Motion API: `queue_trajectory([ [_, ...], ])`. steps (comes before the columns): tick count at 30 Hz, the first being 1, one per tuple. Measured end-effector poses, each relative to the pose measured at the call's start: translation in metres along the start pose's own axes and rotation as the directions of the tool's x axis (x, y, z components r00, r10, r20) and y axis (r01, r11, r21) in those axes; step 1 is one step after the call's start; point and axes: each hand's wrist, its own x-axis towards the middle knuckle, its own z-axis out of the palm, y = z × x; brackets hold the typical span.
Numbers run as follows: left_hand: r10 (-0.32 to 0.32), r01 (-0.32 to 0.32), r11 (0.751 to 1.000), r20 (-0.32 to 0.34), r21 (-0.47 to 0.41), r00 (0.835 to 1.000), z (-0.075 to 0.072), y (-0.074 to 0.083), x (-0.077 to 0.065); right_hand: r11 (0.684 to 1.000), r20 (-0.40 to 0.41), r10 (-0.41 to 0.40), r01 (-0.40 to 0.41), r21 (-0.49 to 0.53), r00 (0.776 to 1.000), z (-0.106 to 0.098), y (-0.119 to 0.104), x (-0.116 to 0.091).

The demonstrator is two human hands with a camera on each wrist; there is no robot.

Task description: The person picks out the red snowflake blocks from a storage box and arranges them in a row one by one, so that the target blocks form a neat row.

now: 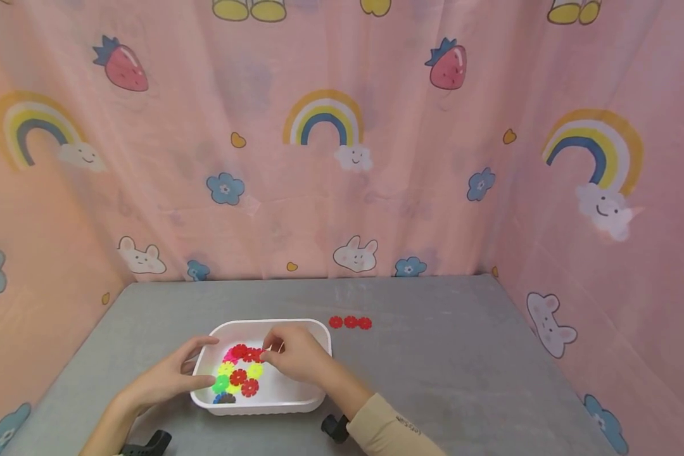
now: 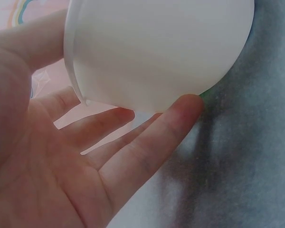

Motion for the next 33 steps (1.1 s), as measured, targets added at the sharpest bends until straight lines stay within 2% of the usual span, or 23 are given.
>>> queue_trajectory([
  [4,0.003,-0.003,1.0,-0.001,0.007,1.0,0.0,0.001,-0.001,1.0,0.036,0.0,-0.001,0.009,0.999,0.013,-0.001,0.003],
  [14,0.039,-0.038,0.999,0.017,-0.007,0.999,0.0,0.002,-0.001,0.996,0.159,0.086,-0.091,0.023,0.983,0.036,0.0,0.009],
  [22,0.032,-0.032,0.999,0.021,-0.017,0.999,-0.001,0.0,-0.001,0.992,0.208,0.127,-0.122,-0.039,0.97,0.047,0.003,0.016],
  [30,0.034,-0.034,0.999,0.027,-0.019,0.999,-0.002,0.001,-0.002,0.985,0.223,0.041,-0.002,-0.172,0.974,0.05,0.005,0.019],
  [33,0.032,-0.032,0.999,0.022,-0.02,0.999,-0.002,0.0,-0.001,0.982,0.234,0.046,0.0,-0.191,0.971,0.052,0.006,0.02],
])
